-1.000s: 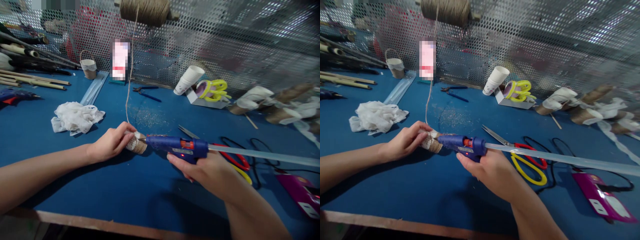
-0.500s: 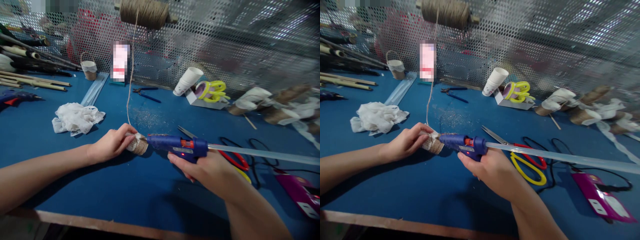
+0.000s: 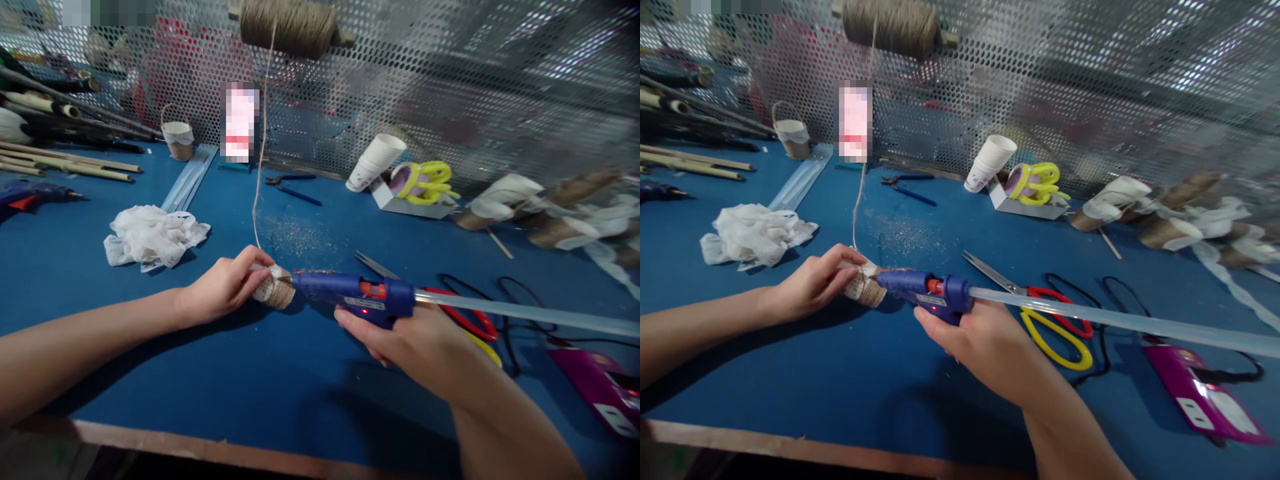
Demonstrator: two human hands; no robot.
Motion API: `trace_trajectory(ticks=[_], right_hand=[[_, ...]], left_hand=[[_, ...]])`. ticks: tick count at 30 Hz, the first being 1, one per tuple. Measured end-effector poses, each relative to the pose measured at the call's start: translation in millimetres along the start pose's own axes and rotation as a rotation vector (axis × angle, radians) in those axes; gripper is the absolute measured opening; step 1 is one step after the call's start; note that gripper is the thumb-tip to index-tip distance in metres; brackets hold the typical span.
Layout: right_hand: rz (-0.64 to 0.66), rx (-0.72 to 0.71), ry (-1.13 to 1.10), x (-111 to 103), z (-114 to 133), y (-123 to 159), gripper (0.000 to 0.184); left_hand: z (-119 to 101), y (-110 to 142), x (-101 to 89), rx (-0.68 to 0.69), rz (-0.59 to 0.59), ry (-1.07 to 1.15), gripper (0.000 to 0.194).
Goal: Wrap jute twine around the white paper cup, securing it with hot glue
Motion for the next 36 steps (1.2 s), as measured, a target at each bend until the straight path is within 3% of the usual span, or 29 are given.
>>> trace_trajectory(ticks=[4, 10, 15, 20, 27, 31, 33, 36], right_hand=[[-0.058, -0.114, 0.116, 1.5, 5.7, 9.2, 0.037], [-0.084, -0.04, 0.108, 4.8, -0.5, 13.6, 0.037], [-0.101, -0.062, 0.087, 1.4, 7.0, 11.4, 0.038], [-0.156, 0.052, 0.04, -5.1, 6.4, 5.9, 0.04], [-0.144, 0.042, 0.02, -3.6, 3.8, 6.4, 0.029], [-0.138, 0.076, 0.034, -3.2, 5.0, 4.2, 0.032], [-0.167, 0.052, 0.068, -5.1, 7.9, 4.6, 0.036], [-0.187, -0.093, 0.188, -4.4, 16.4, 8.7, 0.042]], left_hand=[[1.6, -0.5, 0.2, -0.022, 0.0, 0.008, 0.019], [4.5, -0.9, 1.0, -0.065, 0.011, 0.025, 0.019], [3.1, -1.6, 0.3, -0.062, 0.011, 0.037, 0.018], [1.3, -1.4, -0.5, -0.05, 0.0, 0.052, 0.017], [3.5, -0.6, 1.5, -0.07, 0.014, 0.048, 0.019], [1.7, -1.9, 0.3, -0.058, 0.006, 0.049, 0.018], [0.8, -2.3, -0.2, -0.048, 0.0, 0.047, 0.018], [1.0, -1.8, -0.8, -0.043, -0.008, 0.039, 0.018]])
Point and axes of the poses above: each hand's wrist, its own y-axis away from the middle knuckle, its own x-axis out of the palm, z = x × y, the point moved 9 cm from there along -y, towards the middle knuckle, and after that the axes turned 8 degrees about -y, right-handed, at the moved point
